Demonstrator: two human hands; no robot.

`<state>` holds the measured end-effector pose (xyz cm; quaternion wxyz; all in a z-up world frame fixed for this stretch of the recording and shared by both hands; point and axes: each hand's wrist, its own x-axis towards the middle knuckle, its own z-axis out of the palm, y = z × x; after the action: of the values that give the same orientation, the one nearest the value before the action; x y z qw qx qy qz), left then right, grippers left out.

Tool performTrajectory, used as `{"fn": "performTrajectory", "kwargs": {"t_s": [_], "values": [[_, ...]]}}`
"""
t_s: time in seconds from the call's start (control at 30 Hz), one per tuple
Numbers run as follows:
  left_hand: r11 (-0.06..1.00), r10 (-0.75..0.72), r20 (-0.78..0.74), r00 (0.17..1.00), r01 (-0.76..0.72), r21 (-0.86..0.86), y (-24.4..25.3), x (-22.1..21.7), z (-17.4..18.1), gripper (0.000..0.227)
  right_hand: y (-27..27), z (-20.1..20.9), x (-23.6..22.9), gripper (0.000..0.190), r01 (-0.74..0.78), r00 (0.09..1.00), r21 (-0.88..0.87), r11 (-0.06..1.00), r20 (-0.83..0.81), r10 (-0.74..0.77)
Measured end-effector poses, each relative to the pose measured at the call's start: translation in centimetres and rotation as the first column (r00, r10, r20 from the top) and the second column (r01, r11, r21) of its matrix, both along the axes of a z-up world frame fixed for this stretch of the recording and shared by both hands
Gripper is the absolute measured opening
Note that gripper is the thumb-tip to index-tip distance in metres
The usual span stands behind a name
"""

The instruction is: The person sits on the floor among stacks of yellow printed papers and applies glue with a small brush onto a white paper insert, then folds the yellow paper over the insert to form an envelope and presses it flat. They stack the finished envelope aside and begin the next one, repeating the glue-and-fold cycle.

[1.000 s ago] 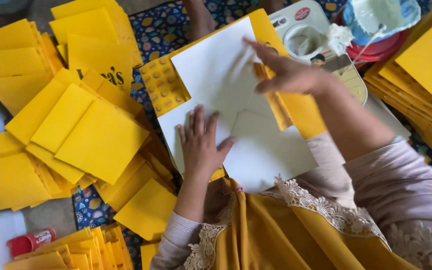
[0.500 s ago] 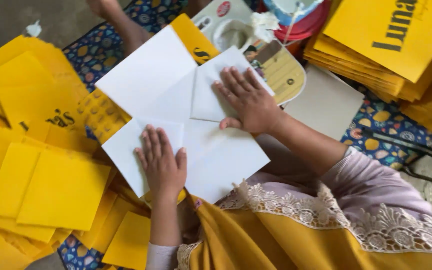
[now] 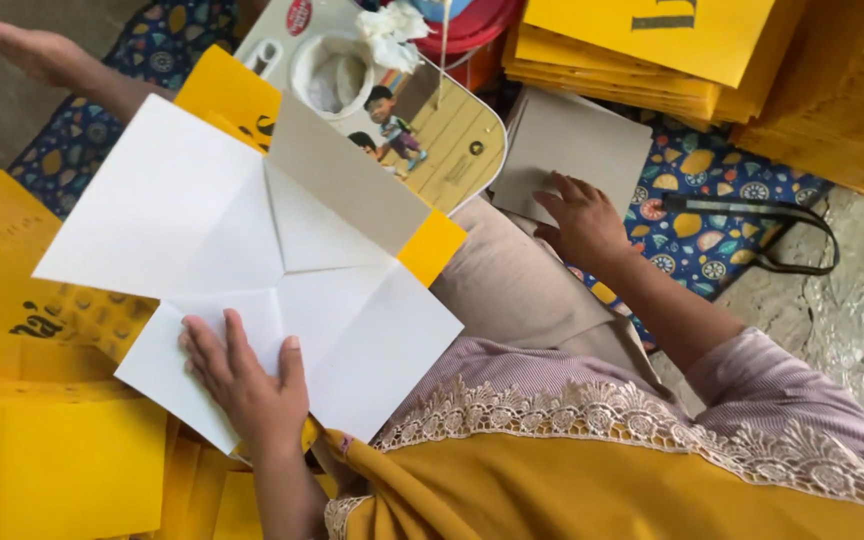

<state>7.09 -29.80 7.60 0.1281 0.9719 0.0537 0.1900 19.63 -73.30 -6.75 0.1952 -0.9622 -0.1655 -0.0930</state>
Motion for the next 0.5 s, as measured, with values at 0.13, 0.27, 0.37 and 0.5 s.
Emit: {"fn": "performTrajectory", "kwargs": {"t_s": [0.13,0.27,0.37,0.5], "values": [[0.999,-0.024,-0.013,1.000,0.024,-0.031,-0.3,0.0,0.6,0.078,-0.2,1.0,-0.4,0.048,-0.039,0.990,-0.026,0.999,-0.138,0.035],[0.999,0.009,0.006,1.000,-0.008,-0.039,-0.7,0.0,0.5,0.075,-1.1,3.1,1.7,0.044,-0.097,0.932,-0.046,0.994,-0.356,0.074],[0.999,0.018,0.007,1.000,-0.018,-0.045,-0.7,0.0,0.3,0.072,-1.8,3.4,2.7,0.037,-0.045,0.846,-0.036,0.998,-0.533,0.019],[0.997,0.003,0.040,0.999,0.000,-0.076,-0.4,0.2,-0.2,0.074,-5.4,1.7,2.9,0.032,0.158,0.907,-0.169,0.973,-0.363,-0.211]]}}
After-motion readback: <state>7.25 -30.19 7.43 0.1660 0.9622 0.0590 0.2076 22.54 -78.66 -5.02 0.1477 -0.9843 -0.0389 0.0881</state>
